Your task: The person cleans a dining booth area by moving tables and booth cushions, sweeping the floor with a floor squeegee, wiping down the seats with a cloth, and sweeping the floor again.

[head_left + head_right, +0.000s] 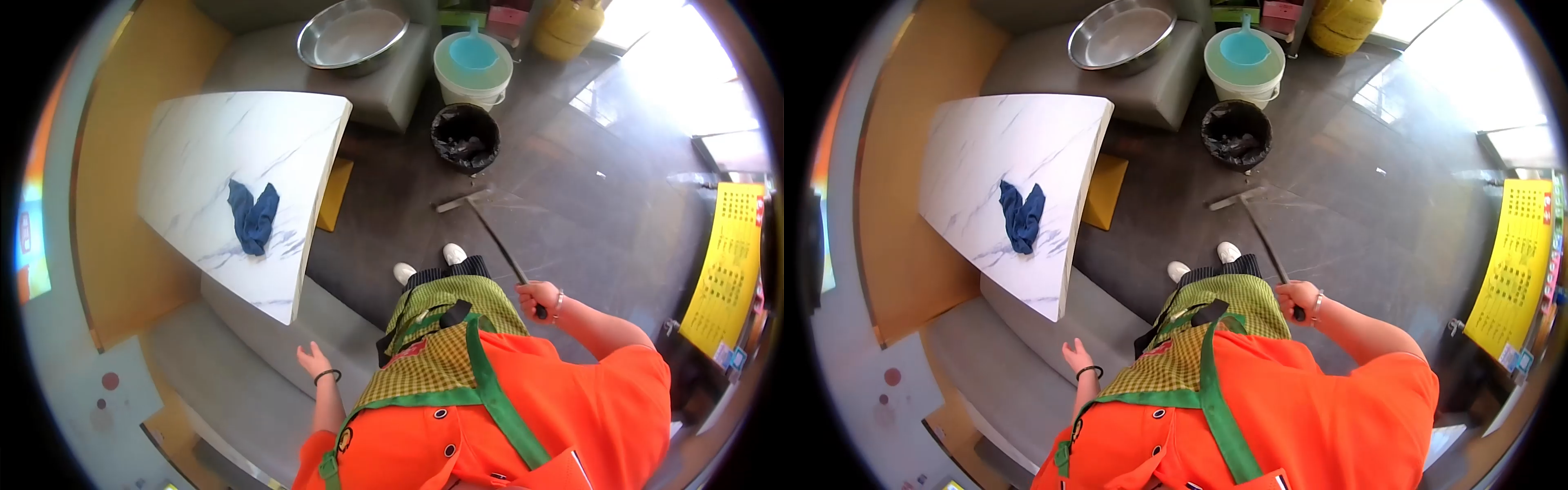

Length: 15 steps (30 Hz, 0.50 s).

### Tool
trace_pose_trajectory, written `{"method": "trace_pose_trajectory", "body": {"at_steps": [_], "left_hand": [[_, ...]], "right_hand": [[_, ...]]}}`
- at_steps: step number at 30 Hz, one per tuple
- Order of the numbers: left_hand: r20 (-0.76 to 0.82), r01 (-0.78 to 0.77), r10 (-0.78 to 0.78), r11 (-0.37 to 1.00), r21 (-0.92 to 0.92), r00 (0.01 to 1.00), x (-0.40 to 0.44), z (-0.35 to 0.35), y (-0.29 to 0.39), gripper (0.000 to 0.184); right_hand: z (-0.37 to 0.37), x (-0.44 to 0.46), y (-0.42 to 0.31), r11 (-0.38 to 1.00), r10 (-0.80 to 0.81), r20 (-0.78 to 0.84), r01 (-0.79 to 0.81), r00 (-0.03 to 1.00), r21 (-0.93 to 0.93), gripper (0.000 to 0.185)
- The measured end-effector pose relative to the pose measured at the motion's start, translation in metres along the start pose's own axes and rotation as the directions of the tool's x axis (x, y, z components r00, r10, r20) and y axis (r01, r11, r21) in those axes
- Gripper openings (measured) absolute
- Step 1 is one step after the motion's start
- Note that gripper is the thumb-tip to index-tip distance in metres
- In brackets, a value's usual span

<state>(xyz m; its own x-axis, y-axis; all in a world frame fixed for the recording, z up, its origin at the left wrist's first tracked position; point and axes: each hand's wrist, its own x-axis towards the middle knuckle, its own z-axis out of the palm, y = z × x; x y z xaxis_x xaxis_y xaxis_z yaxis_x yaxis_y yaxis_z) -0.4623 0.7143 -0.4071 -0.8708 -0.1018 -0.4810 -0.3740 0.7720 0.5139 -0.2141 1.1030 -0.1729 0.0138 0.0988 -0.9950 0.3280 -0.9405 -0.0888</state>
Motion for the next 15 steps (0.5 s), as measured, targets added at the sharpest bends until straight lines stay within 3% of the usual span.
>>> {"method": "trace_pose_trajectory", "body": {"at_steps": [2,3,4,5,6,7,8,9,10,11,12,13,14,15], "left_hand": [[-0.061,0.010,-0.007,0.999,0.043,0.998,-0.085,-0.032,0.043,0.051],[-0.049,0.014,-0.011,0.998,0.056,0.999,-0.105,-0.043,0.046,0.050],[-0.034,0.033,-0.032,0.998,0.045,0.999,-0.144,-0.016,0.021,0.049],[-0.042,0.043,-0.041,0.998,0.038,0.998,-0.154,-0.017,0.019,0.049],[0.011,0.065,-0.065,0.997,0.032,0.998,-0.165,-0.023,0.020,0.048],[0.041,0.077,-0.079,0.996,0.050,0.996,-0.183,-0.078,0.052,0.048],[0.026,0.090,-0.091,0.995,0.050,0.996,-0.198,-0.088,0.054,0.048],[0.055,0.040,-0.044,0.997,0.067,0.998,-0.211,-0.097,0.050,0.047],[0.086,-0.011,0.004,0.997,0.078,0.996,-0.220,-0.099,0.048,0.047],[0.073,0.007,-0.013,0.997,0.080,0.997,-0.233,-0.099,0.047,0.047],[0.083,0.022,-0.029,0.997,0.079,0.996,-0.248,-0.103,0.041,0.047],[0.095,0.037,-0.044,0.996,0.077,0.995,-0.260,-0.107,0.032,0.047],[0.084,0.051,-0.059,0.995,0.086,0.995,-0.264,-0.134,0.031,0.047],[0.087,0.079,-0.086,0.994,0.075,0.993,-0.273,-0.143,0.026,0.047]], "right_hand": [[-0.040,-0.012,-0.036,0.987,-0.023,0.182,0.051,0.983,-0.154,0.031],[-0.031,-0.002,-0.048,0.936,-0.084,0.273,0.169,0.958,-0.308,0.035],[-0.048,0.038,-0.054,0.923,-0.093,0.329,0.206,0.940,-0.326,0.037],[-0.026,0.070,-0.066,0.926,-0.097,0.261,0.183,0.961,-0.330,0.035],[0.003,0.075,-0.083,0.946,-0.060,0.335,0.160,0.940,-0.281,0.032],[0.036,0.070,-0.099,0.928,-0.017,0.298,0.126,0.954,-0.352,0.031],[0.052,0.078,-0.116,0.853,-0.077,0.239,0.188,0.968,-0.487,0.027],[0.063,0.098,-0.130,0.478,-0.312,0.236,0.367,0.920,-0.798,0.018],[0.065,0.124,-0.139,-0.105,-0.411,0.330,0.316,0.850,-0.943,0.017],[0.059,0.154,-0.147,-0.641,-0.424,0.472,0.112,0.773,-0.759,0.022],[0.065,0.143,-0.155,-0.706,-0.319,0.426,0.088,0.847,-0.703,0.031],[0.059,0.125,-0.162,-0.594,-0.313,0.249,0.015,0.916,-0.804,0.029],[0.014,0.227,-0.157,-0.775,-0.212,0.444,0.127,0.871,-0.619,0.029],[0.004,0.169,-0.145,-0.611,-0.348,0.336,0.060,0.875,-0.789,0.028]]}}
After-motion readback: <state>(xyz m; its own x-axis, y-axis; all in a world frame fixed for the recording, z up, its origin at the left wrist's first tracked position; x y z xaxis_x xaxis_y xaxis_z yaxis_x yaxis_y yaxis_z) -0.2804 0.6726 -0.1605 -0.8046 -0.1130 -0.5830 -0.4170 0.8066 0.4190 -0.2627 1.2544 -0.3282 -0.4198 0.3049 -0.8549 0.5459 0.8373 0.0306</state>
